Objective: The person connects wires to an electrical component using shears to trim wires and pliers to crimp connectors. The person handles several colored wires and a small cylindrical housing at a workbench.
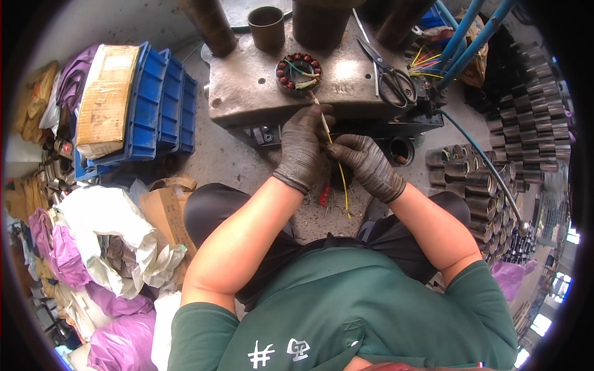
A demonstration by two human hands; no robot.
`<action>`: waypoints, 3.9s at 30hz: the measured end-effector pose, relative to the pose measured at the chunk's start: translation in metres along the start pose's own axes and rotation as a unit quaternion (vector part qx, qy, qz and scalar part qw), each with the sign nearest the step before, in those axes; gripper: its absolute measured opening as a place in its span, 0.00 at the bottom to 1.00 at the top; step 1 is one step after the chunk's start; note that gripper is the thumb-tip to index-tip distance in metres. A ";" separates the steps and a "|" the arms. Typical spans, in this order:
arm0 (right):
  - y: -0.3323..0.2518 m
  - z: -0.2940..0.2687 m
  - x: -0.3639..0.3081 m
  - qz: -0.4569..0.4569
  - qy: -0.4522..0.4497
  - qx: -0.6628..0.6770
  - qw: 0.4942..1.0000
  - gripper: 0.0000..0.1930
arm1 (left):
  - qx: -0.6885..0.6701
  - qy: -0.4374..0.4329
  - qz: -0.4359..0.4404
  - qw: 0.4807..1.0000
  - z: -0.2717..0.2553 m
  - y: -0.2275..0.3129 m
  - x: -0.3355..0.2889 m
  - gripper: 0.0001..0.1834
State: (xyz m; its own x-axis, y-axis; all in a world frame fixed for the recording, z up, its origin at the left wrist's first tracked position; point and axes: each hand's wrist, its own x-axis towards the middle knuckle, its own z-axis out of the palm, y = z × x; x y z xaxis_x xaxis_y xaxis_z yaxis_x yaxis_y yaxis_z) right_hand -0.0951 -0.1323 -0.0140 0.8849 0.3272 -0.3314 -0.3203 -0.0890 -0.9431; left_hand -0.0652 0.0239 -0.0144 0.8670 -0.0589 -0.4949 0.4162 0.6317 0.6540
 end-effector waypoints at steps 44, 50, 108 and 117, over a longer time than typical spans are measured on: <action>-0.019 0.000 -0.006 0.058 -0.024 0.170 0.984 0.10 | 0.014 0.067 0.006 0.998 0.009 0.010 0.011 0.12; -0.020 -0.005 -0.003 0.056 -0.026 0.189 0.980 0.09 | 0.038 0.046 0.022 0.998 0.009 0.010 0.014 0.12; -0.062 -0.014 0.022 0.017 -0.176 0.409 0.895 0.13 | 0.601 0.095 0.516 0.603 -0.023 0.043 0.043 0.19; -0.076 -0.016 0.045 -0.032 -0.226 0.412 0.882 0.12 | 0.556 0.125 0.469 0.675 -0.007 0.043 0.045 0.11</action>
State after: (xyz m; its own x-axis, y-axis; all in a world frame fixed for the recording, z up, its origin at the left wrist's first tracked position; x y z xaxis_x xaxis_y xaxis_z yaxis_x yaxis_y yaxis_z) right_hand -0.0261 -0.1257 0.0421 0.7454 0.6641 -0.0581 -0.5753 0.5968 -0.5593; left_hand -0.0100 0.0538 -0.0130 0.8767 0.1828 0.4448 -0.2150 -0.6783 0.7026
